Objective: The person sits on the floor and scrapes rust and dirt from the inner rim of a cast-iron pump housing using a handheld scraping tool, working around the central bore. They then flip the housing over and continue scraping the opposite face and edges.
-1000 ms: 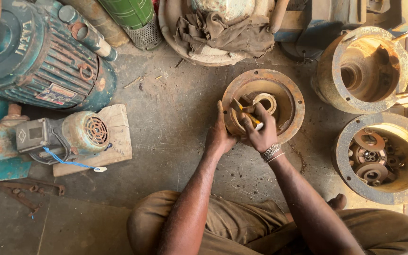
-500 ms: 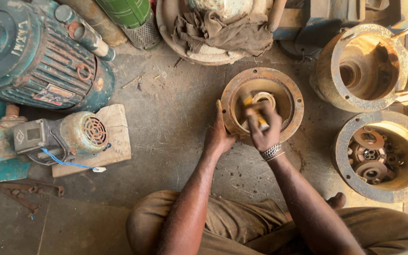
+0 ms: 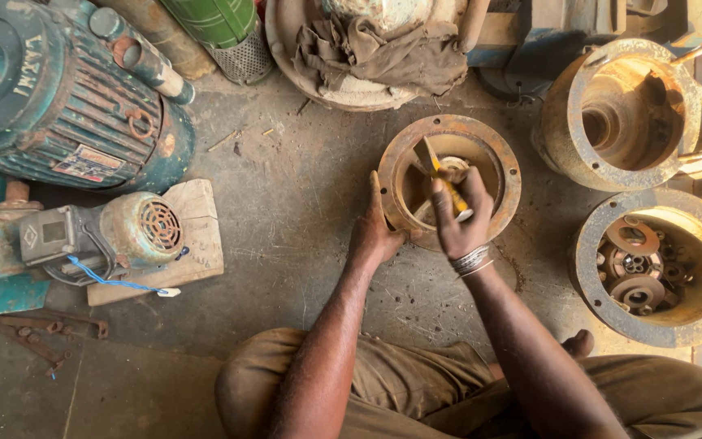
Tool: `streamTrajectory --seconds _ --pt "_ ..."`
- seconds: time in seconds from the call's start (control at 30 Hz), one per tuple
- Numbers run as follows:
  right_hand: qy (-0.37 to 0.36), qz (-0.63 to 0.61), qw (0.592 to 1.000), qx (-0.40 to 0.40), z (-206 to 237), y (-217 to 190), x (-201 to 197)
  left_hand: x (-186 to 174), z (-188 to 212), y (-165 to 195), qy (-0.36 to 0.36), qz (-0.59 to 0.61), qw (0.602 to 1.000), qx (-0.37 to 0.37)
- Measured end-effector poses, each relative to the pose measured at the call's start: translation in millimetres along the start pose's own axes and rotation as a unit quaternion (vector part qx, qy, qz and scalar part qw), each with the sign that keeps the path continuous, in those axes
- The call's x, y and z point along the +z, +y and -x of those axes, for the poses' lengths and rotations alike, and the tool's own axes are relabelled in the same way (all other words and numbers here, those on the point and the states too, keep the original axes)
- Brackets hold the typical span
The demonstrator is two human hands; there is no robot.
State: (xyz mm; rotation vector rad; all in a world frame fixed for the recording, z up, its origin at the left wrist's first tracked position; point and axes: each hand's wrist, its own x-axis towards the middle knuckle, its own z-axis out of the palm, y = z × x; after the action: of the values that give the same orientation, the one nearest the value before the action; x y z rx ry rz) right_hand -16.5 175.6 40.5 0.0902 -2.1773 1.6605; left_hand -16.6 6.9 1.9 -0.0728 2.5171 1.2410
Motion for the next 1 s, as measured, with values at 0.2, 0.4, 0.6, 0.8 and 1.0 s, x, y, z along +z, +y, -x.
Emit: streamTrajectory --seconds 0.2,0.4,0.6,0.8,1.0 --pt "-0.055 -0.006 0.998 0.026 0 -5 -6 2 -1 -1 0.000 -0.010 1.000 -0.005" --pt "-0.128 0.046 0.983 0.126 -3 -13 -6 6 -1 -6 0.008 -0.005 1.000 0.003" --pt "-0.072 0.083 0.990 -0.086 -1 -13 -4 8 -2 -7 -0.006 -0.023 1.000 -0.010" --pt "0.001 -0.010 1.000 0.005 -1 -2 -5 10 -6 -7 -0.021 -0.017 0.999 -0.034" --pt "-0.074 0.022 0.994 0.071 -2 8 -10 13 -8 -10 -0.015 -0.024 0.999 -0.016"
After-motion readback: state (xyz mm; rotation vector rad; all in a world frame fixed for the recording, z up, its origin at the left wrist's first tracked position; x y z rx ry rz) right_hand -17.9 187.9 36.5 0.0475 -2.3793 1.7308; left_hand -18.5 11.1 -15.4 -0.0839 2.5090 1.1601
